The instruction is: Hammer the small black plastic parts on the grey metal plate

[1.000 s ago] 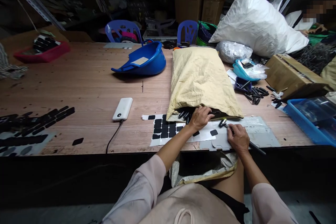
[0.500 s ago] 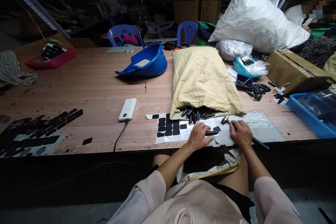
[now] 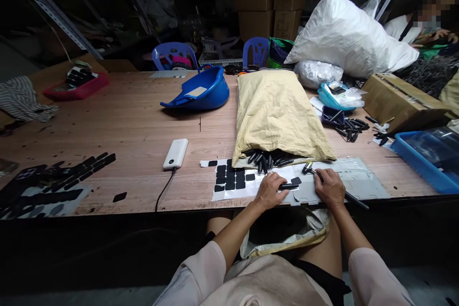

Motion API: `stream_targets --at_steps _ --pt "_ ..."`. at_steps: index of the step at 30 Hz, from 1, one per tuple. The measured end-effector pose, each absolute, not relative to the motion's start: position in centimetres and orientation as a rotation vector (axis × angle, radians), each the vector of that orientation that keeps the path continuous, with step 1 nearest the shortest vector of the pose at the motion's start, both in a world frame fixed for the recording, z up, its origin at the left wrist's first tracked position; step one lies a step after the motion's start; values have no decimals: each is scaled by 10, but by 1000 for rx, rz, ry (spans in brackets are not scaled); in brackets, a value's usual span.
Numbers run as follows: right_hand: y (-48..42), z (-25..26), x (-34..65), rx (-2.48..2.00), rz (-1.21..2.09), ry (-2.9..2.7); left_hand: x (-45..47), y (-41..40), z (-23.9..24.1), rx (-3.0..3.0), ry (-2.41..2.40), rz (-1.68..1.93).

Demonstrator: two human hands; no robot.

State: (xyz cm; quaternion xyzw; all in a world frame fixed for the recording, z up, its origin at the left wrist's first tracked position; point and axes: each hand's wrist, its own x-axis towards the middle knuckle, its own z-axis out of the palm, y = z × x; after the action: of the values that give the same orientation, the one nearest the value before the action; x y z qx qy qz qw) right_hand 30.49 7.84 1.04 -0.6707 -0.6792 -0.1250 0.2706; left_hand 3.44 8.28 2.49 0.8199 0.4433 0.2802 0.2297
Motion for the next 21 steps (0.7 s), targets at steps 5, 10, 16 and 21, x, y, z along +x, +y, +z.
stream_targets --at_steps 5,10,16,21 --pt "78 12 305 -1780 -358 -1844 34 83 24 2258 1211 789" --pt "79 11 306 -1776 -350 -1844 35 83 23 2248 1222 771" --pt "80 9 307 -1771 -353 -1827 35 82 24 2249 1232 770" --pt "80 9 307 -1774 -332 -1826 25 59 22 2240 1295 897"
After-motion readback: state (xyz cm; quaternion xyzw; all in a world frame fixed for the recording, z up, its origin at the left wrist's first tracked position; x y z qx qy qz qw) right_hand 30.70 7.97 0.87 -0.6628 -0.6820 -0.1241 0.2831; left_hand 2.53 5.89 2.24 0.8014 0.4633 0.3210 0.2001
